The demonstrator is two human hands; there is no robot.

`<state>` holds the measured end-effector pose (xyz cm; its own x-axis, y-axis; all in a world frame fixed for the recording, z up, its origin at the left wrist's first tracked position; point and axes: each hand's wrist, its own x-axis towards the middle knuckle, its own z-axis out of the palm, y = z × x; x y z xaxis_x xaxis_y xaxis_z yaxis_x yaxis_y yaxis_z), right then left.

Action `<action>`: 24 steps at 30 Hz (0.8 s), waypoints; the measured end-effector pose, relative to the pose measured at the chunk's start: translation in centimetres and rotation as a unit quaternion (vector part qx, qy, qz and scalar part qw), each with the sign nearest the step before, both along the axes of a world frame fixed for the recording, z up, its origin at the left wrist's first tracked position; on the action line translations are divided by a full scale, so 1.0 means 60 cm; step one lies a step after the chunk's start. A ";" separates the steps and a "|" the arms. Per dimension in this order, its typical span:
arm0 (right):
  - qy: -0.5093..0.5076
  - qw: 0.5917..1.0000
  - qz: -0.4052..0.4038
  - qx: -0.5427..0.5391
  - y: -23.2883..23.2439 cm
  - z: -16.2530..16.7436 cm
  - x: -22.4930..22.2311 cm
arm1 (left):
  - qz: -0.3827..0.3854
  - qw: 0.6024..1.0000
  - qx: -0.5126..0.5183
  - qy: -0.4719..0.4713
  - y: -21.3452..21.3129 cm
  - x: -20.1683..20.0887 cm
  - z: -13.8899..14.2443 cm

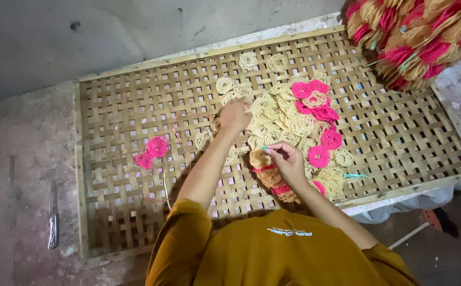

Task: The person repeatedly picks up small beige and pink coiled items from a woven tray and threads them onto a thin stick. They continue adding items one by one, forming a growing stack on the stick. The process is repetitive and focused on assembling the decorative pieces.

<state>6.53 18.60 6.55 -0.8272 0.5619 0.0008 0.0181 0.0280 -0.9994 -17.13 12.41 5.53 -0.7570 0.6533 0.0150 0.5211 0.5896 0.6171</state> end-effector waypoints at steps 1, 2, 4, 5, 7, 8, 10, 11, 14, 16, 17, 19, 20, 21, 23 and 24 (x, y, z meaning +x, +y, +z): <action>-0.004 1.000 0.003 0.007 -0.001 0.001 -0.002 | 0.011 0.998 0.033 -0.048 -0.017 -0.003 -0.007; 0.000 1.000 0.009 0.024 -0.002 0.003 -0.007 | 0.012 0.985 0.120 -0.125 -0.035 -0.003 -0.015; 0.009 0.998 0.021 0.055 -0.006 0.009 -0.018 | 0.013 0.919 0.288 -0.271 -0.068 0.005 -0.030; -0.020 0.996 0.014 0.086 -0.009 0.012 -0.023 | 0.045 0.895 0.296 -0.331 -0.085 0.018 -0.040; -0.076 0.986 0.000 0.147 -0.012 0.021 -0.039 | 0.108 0.834 0.310 -0.443 -0.119 0.047 -0.048; -0.044 0.979 0.000 0.197 -0.013 0.026 -0.046 | 0.103 0.813 0.347 -0.456 -0.130 0.063 -0.049; 0.021 0.955 0.000 0.295 -0.017 0.035 -0.057 | 0.091 0.767 0.419 -0.477 -0.147 0.096 -0.044; 0.012 0.963 0.007 0.268 -0.022 0.039 -0.059 | 0.101 0.793 0.392 -0.455 -0.154 0.111 -0.040; -0.004 0.977 0.017 0.214 -0.037 0.050 -0.063 | 0.106 0.829 0.359 -0.415 -0.163 0.145 -0.022; -0.002 0.977 0.014 0.214 -0.041 0.056 -0.065 | 0.078 0.804 0.408 -0.426 -0.164 0.156 -0.007; -0.005 0.974 0.012 0.224 -0.042 0.060 -0.065 | 0.072 0.823 0.402 -0.396 -0.166 0.160 0.001; -0.010 0.969 0.008 0.245 -0.041 0.065 -0.065 | 0.057 0.856 0.389 -0.335 -0.171 0.165 0.016; 0.001 0.966 0.005 0.260 -0.041 0.067 -0.065 | 0.041 0.874 0.375 -0.306 -0.174 0.168 0.024; 0.012 0.962 0.002 0.274 -0.041 0.068 -0.065 | 0.026 0.890 0.361 -0.278 -0.177 0.171 0.030; 0.024 0.948 0.000 0.317 -0.041 0.068 -0.063 | 0.020 0.899 0.345 -0.270 -0.178 0.178 0.039; 0.024 0.938 0.000 0.345 -0.041 0.067 -0.061 | 0.029 0.892 0.344 -0.291 -0.177 0.182 0.042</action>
